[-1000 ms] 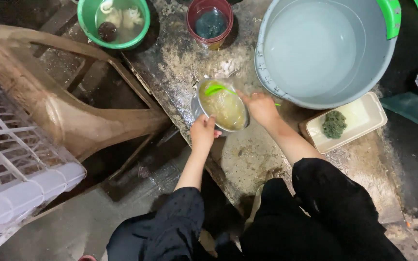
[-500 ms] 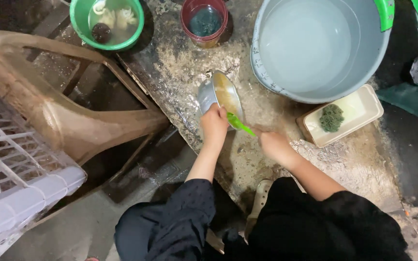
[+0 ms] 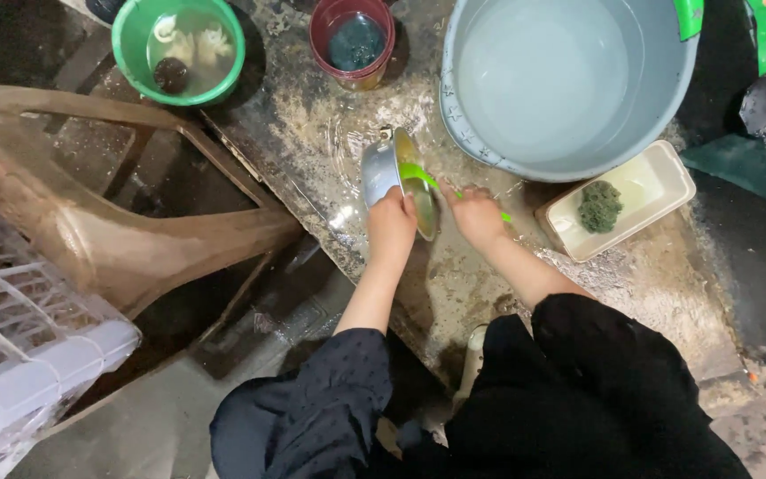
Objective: Washing a metal bowl using a scrubber and rinsing it in basins of water.
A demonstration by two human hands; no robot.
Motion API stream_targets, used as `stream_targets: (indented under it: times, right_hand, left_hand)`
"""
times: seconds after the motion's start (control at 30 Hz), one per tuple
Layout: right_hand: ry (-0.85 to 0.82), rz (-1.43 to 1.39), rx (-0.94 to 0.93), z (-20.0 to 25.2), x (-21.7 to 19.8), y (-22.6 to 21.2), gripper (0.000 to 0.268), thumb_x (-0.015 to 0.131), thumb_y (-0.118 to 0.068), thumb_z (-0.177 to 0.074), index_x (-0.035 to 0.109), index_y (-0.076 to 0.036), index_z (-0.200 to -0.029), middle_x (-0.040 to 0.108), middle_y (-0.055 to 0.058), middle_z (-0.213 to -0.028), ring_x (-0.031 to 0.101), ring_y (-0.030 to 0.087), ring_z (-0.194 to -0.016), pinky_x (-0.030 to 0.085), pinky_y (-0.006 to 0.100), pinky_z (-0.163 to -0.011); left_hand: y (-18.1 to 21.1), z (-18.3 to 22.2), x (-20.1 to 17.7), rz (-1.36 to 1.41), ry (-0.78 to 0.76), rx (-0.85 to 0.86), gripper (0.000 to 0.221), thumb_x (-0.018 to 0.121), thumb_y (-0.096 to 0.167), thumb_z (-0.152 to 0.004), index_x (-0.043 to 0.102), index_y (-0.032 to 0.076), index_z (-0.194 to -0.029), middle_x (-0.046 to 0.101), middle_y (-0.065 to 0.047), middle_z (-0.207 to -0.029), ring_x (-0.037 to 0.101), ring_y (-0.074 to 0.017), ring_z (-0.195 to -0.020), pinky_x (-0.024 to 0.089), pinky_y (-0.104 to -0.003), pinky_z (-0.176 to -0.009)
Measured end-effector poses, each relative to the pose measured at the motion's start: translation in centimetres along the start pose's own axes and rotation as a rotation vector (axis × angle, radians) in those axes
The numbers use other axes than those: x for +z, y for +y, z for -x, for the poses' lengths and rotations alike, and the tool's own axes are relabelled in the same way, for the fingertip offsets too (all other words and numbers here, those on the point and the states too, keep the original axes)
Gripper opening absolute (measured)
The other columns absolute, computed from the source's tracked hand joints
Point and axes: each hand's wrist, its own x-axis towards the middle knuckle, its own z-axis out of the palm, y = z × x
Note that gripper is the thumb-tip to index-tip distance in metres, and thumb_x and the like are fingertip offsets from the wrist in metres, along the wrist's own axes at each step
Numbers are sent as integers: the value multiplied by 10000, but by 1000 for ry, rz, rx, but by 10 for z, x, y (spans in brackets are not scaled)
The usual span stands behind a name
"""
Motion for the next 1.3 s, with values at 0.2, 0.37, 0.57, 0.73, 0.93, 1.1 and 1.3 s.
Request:
stream_targets:
  times: [0.2, 0.37, 0.57, 0.73, 0.93, 1.1, 1.3]
  right_hand:
    - [-569, -440, 45, -8, -164, 15, 472, 432, -82, -1027, 541, -94, -1486, 750, 243, -1002, 750, 355, -966, 611, 467, -806]
    - [-834, -589, 148, 20, -213, 9, 360, 470, -88, -983, 626, -63, -1306, 682, 243, -1182, 677, 365, -1145, 546, 480, -938]
    - [-838, -604, 129, 32, -230, 22, 281, 514, -74, -936, 773, -2, -1015, 752, 247, -924, 766, 374, -915, 633, 489, -743]
    - [-440, -334, -21, 40, -90, -7, 264, 527, -54, -910, 771, -42, -810, 717, 169, -730, 765, 331, -705, 591, 468, -543]
    - [-258, -436, 97, 3, -111, -5, 388, 523, -32, -933, 724, -60, -1264, 738, 213, -936, 756, 385, -884, 603, 469, -733]
    - [-6, -453, 110, -26, -86, -10, 365, 501, -129, -1001, 643, -143, -1337, 686, 176, -904, 733, 386, -851, 606, 477, -675]
    - [78, -297, 55, -32, -57, -18, 550, 518, -128, -959, 535, -277, -1488, 653, 70, -824, 738, 247, -747, 608, 328, -609]
  left_hand:
    - [0, -6, -6, 59, -32, -101, 266, 541, 232, -1009, 683, 34, -903, 685, -205, -696, 727, -441, -829, 588, -524, -762]
    - [7, -5, -12, 132, -48, -175, 282, 542, 248, -1008, 681, 62, -848, 678, -125, -605, 739, -387, -791, 599, -490, -761]
    - [-3, -4, -6, 78, -50, -141, 281, 544, 253, -1005, 679, 53, -862, 676, -161, -629, 720, -430, -813, 575, -535, -768]
    - [-15, -5, -10, 91, -78, -187, 285, 520, 236, -1024, 686, 114, -827, 675, -35, -561, 736, -318, -730, 587, -463, -760]
    - [-13, 8, -34, 96, -167, -192, 268, 500, 293, -1020, 675, 125, -906, 674, -53, -554, 744, -342, -801, 559, -490, -818]
    - [-32, 3, -25, 38, -194, -204, 235, 517, 297, -999, 662, 144, -894, 665, -16, -535, 744, -281, -773, 565, -438, -821]
    - [-34, 6, -33, 17, -189, -199, 199, 534, 253, -987, 663, 115, -925, 690, -34, -561, 745, -327, -797, 577, -456, -831]
